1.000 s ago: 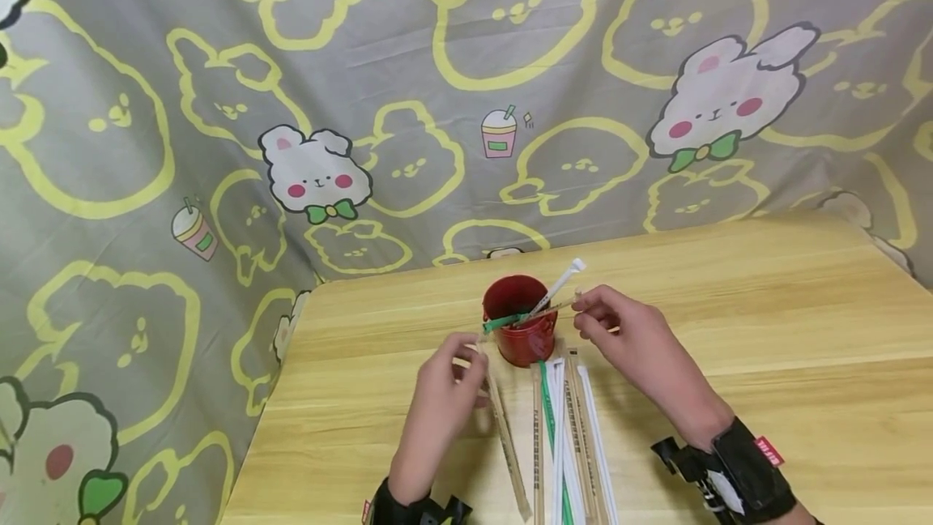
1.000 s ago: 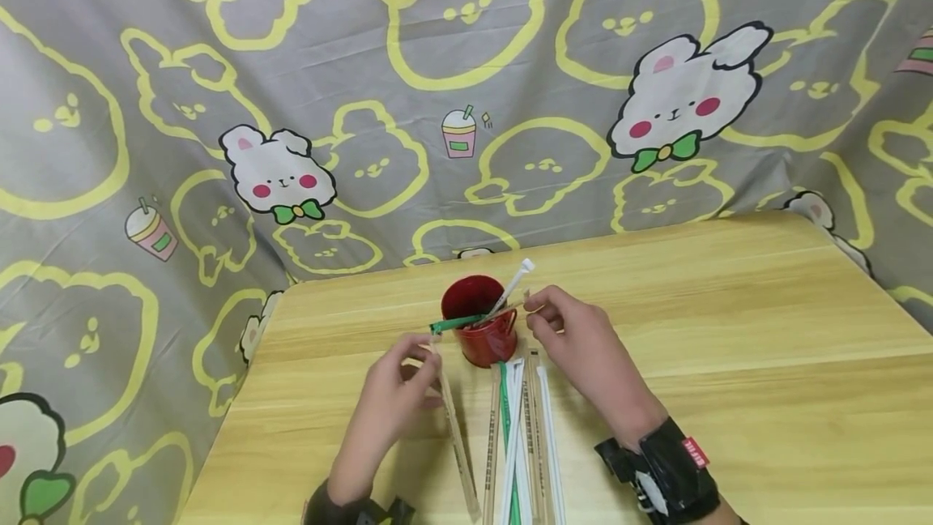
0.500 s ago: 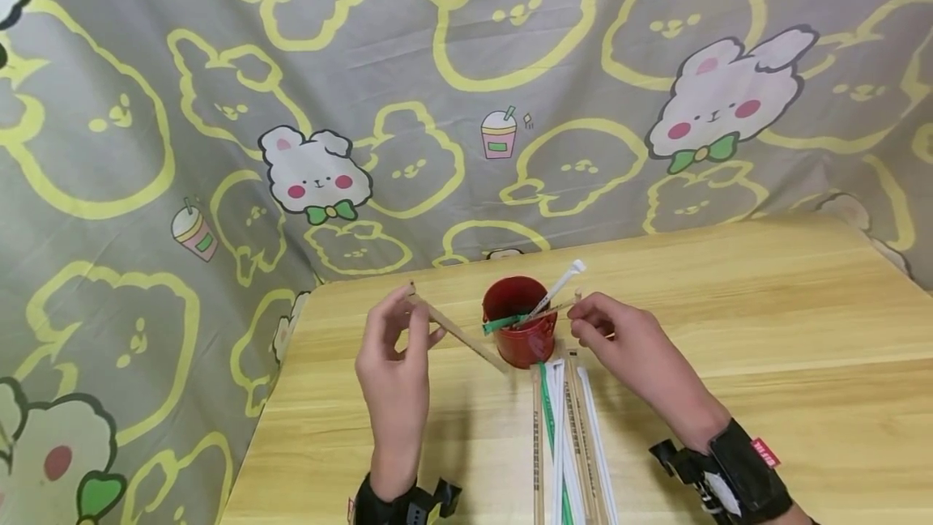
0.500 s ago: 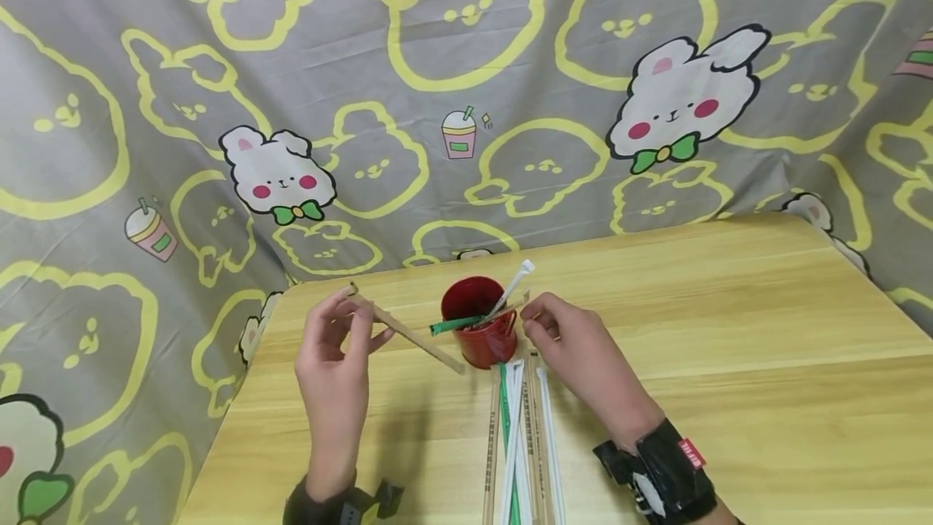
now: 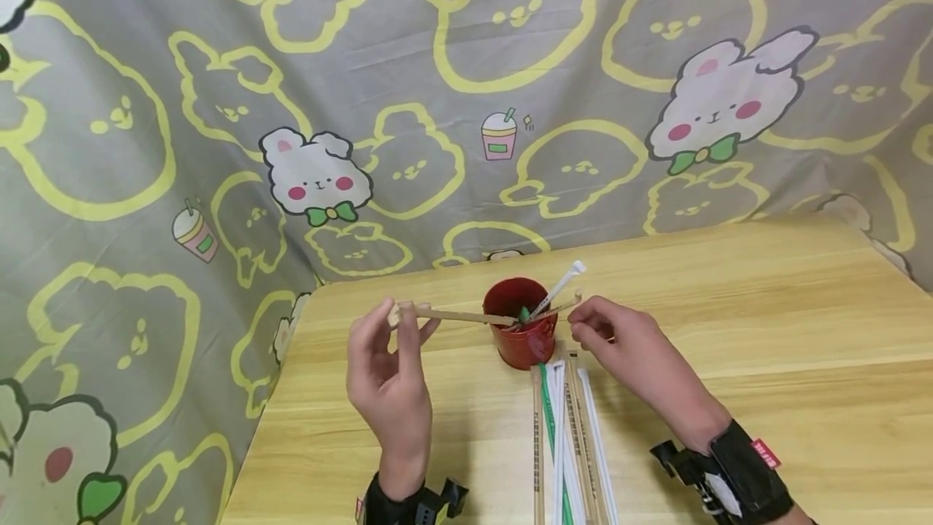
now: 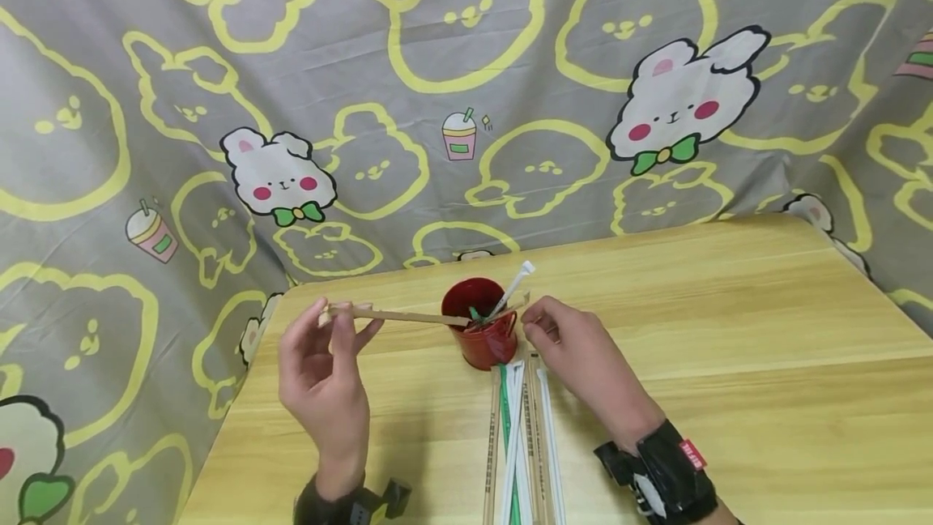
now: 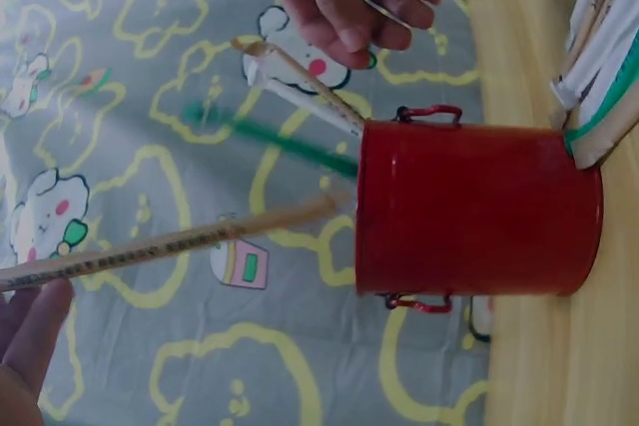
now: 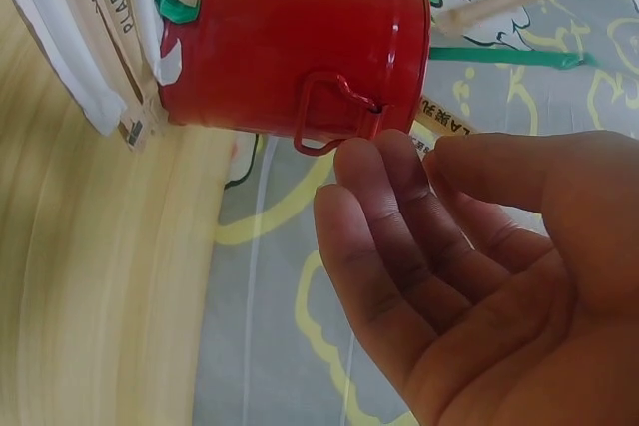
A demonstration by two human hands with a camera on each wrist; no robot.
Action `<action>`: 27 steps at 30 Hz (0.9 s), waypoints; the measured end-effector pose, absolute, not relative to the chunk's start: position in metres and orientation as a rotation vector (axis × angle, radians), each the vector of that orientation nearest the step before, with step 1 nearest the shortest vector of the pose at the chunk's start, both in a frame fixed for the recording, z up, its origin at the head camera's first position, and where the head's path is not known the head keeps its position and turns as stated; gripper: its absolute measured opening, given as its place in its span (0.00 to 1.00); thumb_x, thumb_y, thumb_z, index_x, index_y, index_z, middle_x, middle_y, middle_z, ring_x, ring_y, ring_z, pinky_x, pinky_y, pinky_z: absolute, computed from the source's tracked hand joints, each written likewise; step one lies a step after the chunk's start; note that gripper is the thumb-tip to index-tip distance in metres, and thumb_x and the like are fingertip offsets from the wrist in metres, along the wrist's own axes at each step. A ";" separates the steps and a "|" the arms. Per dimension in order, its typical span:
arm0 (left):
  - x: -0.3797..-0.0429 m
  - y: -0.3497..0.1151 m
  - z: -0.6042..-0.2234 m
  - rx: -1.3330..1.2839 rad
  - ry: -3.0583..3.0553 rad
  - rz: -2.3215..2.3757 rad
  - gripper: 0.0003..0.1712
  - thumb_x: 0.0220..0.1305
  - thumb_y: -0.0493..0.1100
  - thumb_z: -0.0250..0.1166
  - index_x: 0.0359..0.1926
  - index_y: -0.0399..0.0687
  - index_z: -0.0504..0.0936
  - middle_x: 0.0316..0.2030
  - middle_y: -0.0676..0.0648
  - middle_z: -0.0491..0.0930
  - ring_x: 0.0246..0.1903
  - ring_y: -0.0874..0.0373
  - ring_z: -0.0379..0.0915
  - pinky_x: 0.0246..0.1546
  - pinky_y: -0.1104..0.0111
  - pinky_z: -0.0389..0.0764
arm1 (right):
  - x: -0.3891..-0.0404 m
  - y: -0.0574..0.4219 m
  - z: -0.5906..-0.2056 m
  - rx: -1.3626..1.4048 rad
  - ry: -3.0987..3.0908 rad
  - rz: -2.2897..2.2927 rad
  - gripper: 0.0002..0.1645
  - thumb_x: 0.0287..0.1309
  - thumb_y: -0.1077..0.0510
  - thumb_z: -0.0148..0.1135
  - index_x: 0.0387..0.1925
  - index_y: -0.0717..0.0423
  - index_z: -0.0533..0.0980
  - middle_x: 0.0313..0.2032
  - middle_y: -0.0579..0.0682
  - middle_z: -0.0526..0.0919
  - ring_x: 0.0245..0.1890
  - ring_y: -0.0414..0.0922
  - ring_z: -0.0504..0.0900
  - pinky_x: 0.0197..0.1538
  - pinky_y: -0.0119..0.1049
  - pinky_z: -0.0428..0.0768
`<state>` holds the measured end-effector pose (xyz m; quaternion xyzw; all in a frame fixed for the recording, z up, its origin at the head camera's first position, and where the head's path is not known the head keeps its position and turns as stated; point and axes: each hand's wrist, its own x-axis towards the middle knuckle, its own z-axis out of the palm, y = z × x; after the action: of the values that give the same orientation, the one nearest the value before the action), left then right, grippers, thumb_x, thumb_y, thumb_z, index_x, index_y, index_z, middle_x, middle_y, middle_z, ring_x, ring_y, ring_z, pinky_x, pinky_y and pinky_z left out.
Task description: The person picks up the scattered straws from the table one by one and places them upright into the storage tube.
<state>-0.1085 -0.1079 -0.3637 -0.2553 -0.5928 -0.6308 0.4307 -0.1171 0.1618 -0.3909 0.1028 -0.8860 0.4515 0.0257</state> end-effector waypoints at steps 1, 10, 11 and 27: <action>-0.109 -0.108 -0.365 -0.638 -1.496 -1.561 0.18 0.72 0.19 0.60 0.61 0.21 0.76 0.42 0.30 0.75 0.46 0.44 0.86 0.43 0.53 0.88 | -0.117 0.162 -0.391 0.319 -2.741 1.396 0.07 0.77 0.57 0.63 0.51 0.51 0.82 0.41 0.41 0.87 0.42 0.41 0.84 0.46 0.46 0.81; -0.113 -0.108 -0.384 -0.554 -1.816 -1.466 0.18 0.71 0.23 0.65 0.58 0.40 0.86 0.45 0.42 0.83 0.46 0.47 0.85 0.43 0.58 0.88 | -0.118 0.165 -0.396 0.338 -2.852 1.376 0.07 0.76 0.55 0.64 0.49 0.51 0.83 0.40 0.43 0.86 0.41 0.43 0.82 0.44 0.45 0.80; -0.113 -0.108 -0.385 -0.546 -1.836 -1.453 0.18 0.71 0.24 0.65 0.57 0.40 0.86 0.45 0.42 0.84 0.46 0.47 0.85 0.42 0.59 0.88 | -0.118 0.165 -0.398 0.343 -2.863 1.374 0.08 0.76 0.54 0.64 0.49 0.52 0.83 0.40 0.44 0.86 0.41 0.43 0.82 0.43 0.45 0.80; -0.120 -0.103 -0.396 -0.473 -2.184 -1.380 0.11 0.73 0.33 0.69 0.53 0.48 0.90 0.50 0.52 0.84 0.52 0.59 0.83 0.51 0.61 0.85 | -0.120 0.158 -0.408 0.341 -2.909 1.425 0.09 0.76 0.56 0.64 0.49 0.56 0.82 0.40 0.47 0.86 0.37 0.41 0.82 0.39 0.41 0.80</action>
<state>-0.1199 -0.1030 -0.3958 -0.1743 -0.8040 -0.5081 0.2548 -0.1201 0.1582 -0.4077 0.1045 -0.8915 0.4369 -0.0576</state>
